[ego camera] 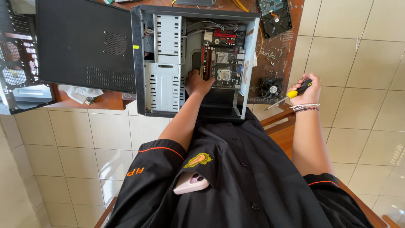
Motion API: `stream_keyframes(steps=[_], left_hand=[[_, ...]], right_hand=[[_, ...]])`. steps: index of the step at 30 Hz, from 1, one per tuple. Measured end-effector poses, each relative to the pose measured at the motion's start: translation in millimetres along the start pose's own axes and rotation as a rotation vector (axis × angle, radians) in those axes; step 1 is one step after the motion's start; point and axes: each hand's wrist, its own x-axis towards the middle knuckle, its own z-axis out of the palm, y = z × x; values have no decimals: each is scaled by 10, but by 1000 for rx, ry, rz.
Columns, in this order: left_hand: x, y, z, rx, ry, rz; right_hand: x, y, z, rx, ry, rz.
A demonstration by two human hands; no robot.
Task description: The person uses a screwdriver to loosen and remove screws from the motherboard inside a desktop computer case. They then disconnect cables and lift the motherboard out of the case.
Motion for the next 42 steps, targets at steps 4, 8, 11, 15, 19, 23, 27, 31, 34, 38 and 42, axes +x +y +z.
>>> stream_keyframes(steps=[4, 8, 11, 15, 19, 23, 27, 31, 34, 38, 42], left_hand=[[27, -50, -14, -111, -33, 13], [197, -176, 135, -118, 20, 24], [238, -215, 171, -121, 23, 45], [130, -203, 63, -123, 6, 60], [130, -197, 34, -129, 7, 80], [158, -207, 101, -89, 50, 100], [215, -224, 120, -38, 70, 102], [115, -185, -2, -116, 17, 111], [146, -194, 17, -177, 7, 92], [133, -190, 7, -225, 12, 83], [181, -220, 63, -225, 28, 89]], right_hand=[[-84, 51, 59, -34, -14, -17], [-144, 87, 121, -29, -23, -41], [-182, 105, 161, -17, -16, -60], [-317, 105, 253, -8, -10, -85], [-434, 90, 347, -2, -11, -132], [-463, 121, 353, 11, 10, -155], [-428, 196, 330, 2, 35, -185], [-390, 357, 283, -119, 93, -258], [-407, 489, 265, -226, 117, -303], [-489, 659, 298, -391, 119, -369], [-550, 763, 322, -445, 109, -382]])
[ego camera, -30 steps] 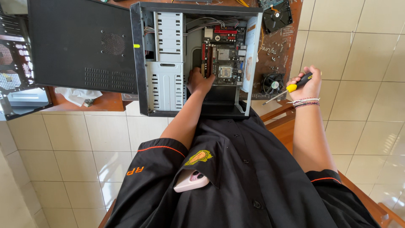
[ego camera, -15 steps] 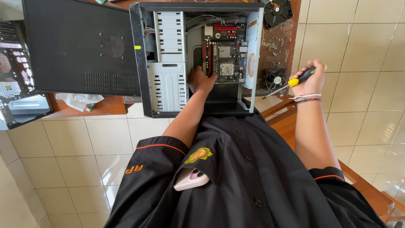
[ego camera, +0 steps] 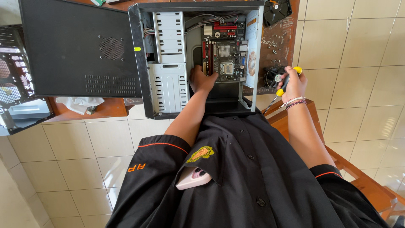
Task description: The person uses a screwdriver to loosen and remove screws from the motherboard inside a desktop computer case. They then disconnect cables and lift the motherboard out of the case.
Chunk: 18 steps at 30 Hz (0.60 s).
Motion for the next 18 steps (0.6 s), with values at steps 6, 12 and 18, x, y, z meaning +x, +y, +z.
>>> stream_keyframes(steps=[6, 12, 18], left_hand=[[16, -17, 14, 3, -5, -5], [-1, 9, 5, -13, 11, -4], [4, -2, 13, -25, 15, -2]], right_hand=[[13, 134, 32, -101, -57, 13], [-121, 145, 108, -163, -157, 14], [-60, 146, 92, -169, -157, 5]])
